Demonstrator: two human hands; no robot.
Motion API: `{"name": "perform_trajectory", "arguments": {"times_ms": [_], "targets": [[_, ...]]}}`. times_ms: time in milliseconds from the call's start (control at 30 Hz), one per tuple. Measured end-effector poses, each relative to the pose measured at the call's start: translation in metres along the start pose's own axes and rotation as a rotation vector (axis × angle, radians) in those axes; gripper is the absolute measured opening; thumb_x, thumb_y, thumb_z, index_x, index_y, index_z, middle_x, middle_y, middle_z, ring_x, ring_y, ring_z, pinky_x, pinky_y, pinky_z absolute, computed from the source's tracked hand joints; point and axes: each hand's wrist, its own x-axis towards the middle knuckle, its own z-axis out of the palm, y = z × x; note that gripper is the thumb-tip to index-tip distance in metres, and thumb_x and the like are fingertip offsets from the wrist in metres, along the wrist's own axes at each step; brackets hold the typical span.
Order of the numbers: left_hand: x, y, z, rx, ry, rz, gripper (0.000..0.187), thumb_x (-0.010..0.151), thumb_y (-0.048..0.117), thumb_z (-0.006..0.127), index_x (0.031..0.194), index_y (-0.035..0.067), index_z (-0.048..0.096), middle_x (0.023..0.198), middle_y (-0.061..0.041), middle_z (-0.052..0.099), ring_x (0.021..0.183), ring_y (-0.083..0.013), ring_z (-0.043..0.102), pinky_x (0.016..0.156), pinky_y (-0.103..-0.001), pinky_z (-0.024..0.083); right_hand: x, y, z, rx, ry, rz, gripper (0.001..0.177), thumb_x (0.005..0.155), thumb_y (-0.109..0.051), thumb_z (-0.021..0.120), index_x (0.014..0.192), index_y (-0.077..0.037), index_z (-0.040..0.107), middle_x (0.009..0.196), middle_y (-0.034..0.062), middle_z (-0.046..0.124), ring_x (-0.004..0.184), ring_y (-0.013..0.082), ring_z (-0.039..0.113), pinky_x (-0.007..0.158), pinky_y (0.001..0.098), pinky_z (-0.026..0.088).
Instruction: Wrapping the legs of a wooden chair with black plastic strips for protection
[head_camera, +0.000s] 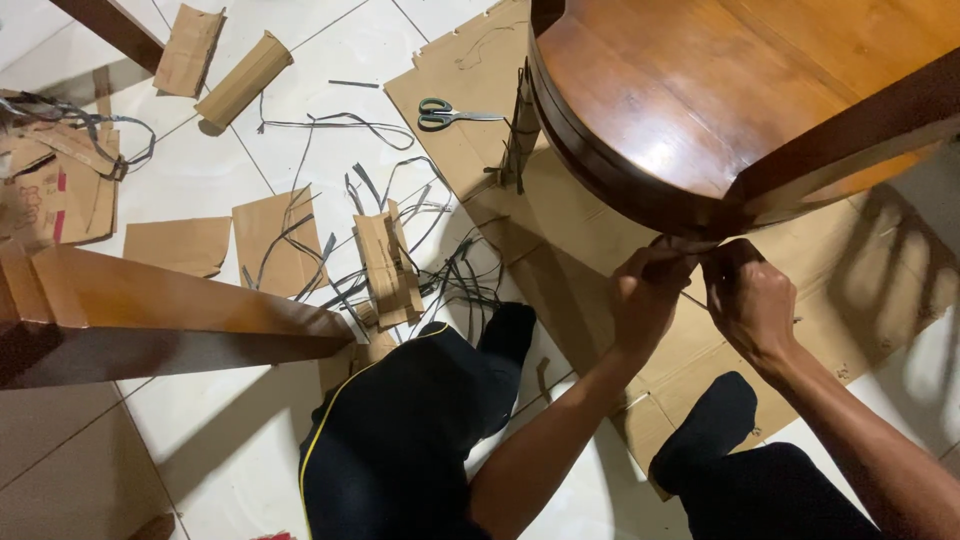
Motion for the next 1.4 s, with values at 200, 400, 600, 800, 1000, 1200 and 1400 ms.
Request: {"name": "perform_trajectory", "arguments": {"times_ms": [200,400,600,800,1000,1200,1400], "targets": [[0.003,0.022,0.000,0.230,-0.017,-0.096,0.018,0.091,0.016,0.075,0.095,-0.001,0.073,0.069,-0.006,0.070,0.057,-0.0103,0.063,0.054,-0.023,0.047,0.000,-0.012,-0.013,0.052,0.028,0.022,0.021,0.100,-0.009,0.070,0.087,0.007,0.065,0.073,0.0210,0.068,0.047,0.0280,0.055,0.045,0.0389,0.045],[0.009,0.012,0.007,0.267,-0.006,-0.015,0.009,0.086,-0.010,0.073,0.094,-0.005,0.072,0.080,-0.025,0.072,0.067,-0.0317,0.072,0.058,-0.041,0.060,-0.005,0.016,0.017,0.061,0.022,0.059,0.009,0.089,-0.011,0.073,0.090,-0.007,0.066,0.076,0.0170,0.067,0.079,0.0428,0.070,0.068,0.0512,0.056],[0.014,-0.009,-0.006,0.509,-0.055,-0.121,0.019,0.091,0.009,0.066,0.081,-0.005,0.073,0.075,-0.025,0.072,0.068,-0.0382,0.072,0.057,-0.049,0.052,-0.003,0.009,0.011,0.222,0.049,0.157,0.008,0.081,-0.006,0.072,0.089,-0.005,0.069,0.073,0.0184,0.068,0.075,0.0429,0.070,0.068,0.0520,0.055],[0.005,-0.035,0.001,0.293,0.139,-0.376,0.009,0.088,0.014,0.072,0.091,0.009,0.078,0.084,-0.011,0.076,0.078,-0.0178,0.070,0.078,-0.033,0.055,-0.009,-0.018,-0.010,0.543,0.127,0.351,0.016,0.086,-0.006,0.063,0.092,-0.014,0.075,0.075,0.0129,0.070,0.071,0.0293,0.068,0.067,0.0389,0.054],[0.015,-0.039,0.000,0.278,0.062,-0.575,0.018,0.091,0.029,0.075,0.095,0.012,0.076,0.076,-0.002,0.070,0.066,-0.0130,0.058,0.065,-0.029,0.046,-0.023,-0.033,-0.008,0.919,0.012,0.693,0.018,0.090,-0.006,0.055,0.091,-0.008,0.073,0.071,0.0075,0.071,0.054,0.0137,0.060,0.052,0.0259,0.047],[0.020,-0.104,-0.035,0.301,0.034,-0.541,0.033,0.088,0.029,0.081,0.104,0.001,0.075,0.093,-0.018,0.075,0.085,-0.0223,0.064,0.078,-0.040,0.049,-0.023,-0.028,-0.003,1.031,0.008,0.729,0.017,0.090,-0.002,0.055,0.098,0.001,0.069,0.082,0.0183,0.074,0.063,0.0184,0.070,0.052,0.0249,0.053],[0.016,-0.067,-0.016,0.462,-0.020,-0.493,0.026,0.086,0.029,0.080,0.103,0.010,0.077,0.095,-0.012,0.076,0.094,-0.0245,0.072,0.081,-0.038,0.052,-0.023,-0.026,0.007,1.028,0.088,0.740,0.016,0.092,-0.003,0.055,0.101,0.000,0.068,0.088,0.0168,0.070,0.078,0.0215,0.069,0.065,0.0301,0.060]]}}
